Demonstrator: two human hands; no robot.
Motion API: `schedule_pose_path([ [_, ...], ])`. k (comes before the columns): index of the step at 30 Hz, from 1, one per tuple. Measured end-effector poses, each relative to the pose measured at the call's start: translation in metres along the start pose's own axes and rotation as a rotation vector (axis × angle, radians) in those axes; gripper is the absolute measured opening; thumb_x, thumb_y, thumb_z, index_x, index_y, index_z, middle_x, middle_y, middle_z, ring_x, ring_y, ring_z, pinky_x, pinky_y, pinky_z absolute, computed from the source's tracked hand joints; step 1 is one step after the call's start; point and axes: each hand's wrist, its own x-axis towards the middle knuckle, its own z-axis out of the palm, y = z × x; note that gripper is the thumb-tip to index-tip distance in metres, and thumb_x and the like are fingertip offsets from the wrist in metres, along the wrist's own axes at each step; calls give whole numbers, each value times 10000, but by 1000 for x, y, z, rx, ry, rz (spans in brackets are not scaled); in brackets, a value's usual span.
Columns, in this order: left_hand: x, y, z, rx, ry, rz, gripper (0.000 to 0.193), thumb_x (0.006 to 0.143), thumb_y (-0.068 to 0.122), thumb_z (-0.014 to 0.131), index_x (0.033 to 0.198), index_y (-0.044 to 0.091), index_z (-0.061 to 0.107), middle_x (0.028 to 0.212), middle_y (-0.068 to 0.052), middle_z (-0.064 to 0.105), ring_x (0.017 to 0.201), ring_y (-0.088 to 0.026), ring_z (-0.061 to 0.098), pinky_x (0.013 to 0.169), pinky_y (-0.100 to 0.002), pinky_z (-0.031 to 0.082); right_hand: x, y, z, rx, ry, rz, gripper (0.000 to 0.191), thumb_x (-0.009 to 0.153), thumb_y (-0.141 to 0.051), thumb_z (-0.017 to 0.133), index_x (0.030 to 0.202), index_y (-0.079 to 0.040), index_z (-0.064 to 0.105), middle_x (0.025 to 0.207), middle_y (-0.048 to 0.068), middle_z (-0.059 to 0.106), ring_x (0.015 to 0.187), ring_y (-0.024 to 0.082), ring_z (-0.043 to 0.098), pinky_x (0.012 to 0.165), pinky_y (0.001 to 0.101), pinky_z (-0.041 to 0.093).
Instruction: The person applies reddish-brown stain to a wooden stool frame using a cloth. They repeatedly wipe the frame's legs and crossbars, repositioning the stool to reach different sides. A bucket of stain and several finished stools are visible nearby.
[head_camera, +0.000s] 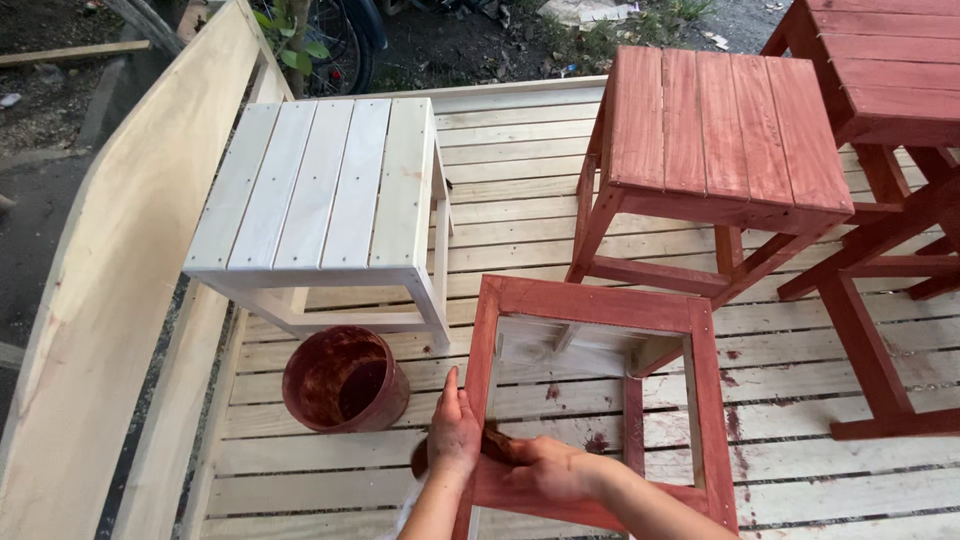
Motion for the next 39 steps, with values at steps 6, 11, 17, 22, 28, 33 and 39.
schedule_pose_path([
  [6, -6, -1, 1, 26, -30, -31, 560, 1038, 288, 383, 1582, 237, 266, 1277, -200, 667, 1136, -430, 643, 911, -498, 518, -74, 31, -24, -40, 27, 73, 485, 974, -323, 599, 1420, -134, 578, 1364, 62, 670, 1205, 203, 649, 1028, 353, 501],
  [11, -8, 2, 3, 47, -50, -50, 537, 1044, 289, 377, 1575, 267, 300, 1308, -208, 639, 1145, -435, 637, 917, -511, 517, -165, 72, -45, -183, 49, 377, 476, 936, -194, 557, 1411, -185, 591, 1212, 96, 743, 1120, 237, 700, 991, 378, 526],
  [17, -11, 3, 7, 4, 0, 43, 517, 1039, 279, 374, 1552, 227, 329, 1360, -213, 612, 1192, -432, 619, 932, -499, 522, -168, 70, -30, -229, 76, 434, 634, 934, -196, 511, 1560, -260, 432, 1325, 78, 665, 1153, 270, 672, 1019, 394, 524],
  [22, -10, 5, 7, -17, -44, 19, 509, 1046, 258, 342, 1553, 219, 310, 1434, -193, 557, 1281, -387, 562, 1000, -468, 483, -90, 12, 11, -428, 213, -15, 468, 942, -224, 608, 1361, -19, 579, 1484, 216, 489, 1389, 361, 416, 1123, 460, 353],
  [28, -5, 8, 4, -85, -3, 83, 491, 1053, 270, 352, 1537, 191, 371, 1424, -208, 580, 1289, -395, 571, 1022, -451, 481, -39, -27, 46, -529, 262, -148, 386, 969, -236, 588, 1260, 16, 605, 1389, 203, 510, 1335, 400, 432, 1125, 501, 321],
  [33, -7, 11, -1, -33, 15, 30, 482, 1041, 282, 375, 1519, 218, 392, 1401, -222, 582, 1257, -417, 575, 993, -473, 478, -86, 21, 25, -714, 243, -296, 499, 921, -179, 594, 1371, 28, 538, 1561, 246, 391, 1397, 419, 393, 1128, 488, 340],
  [39, -7, 14, -3, 77, -35, -61, 502, 1053, 305, 363, 1553, 261, 378, 1350, -180, 637, 1230, -390, 619, 980, -482, 507, -178, 86, -16, -665, 19, 265, 574, 977, -253, 539, 1519, -181, 362, 1654, 68, 301, 1466, 283, 378, 1138, 387, 414],
])
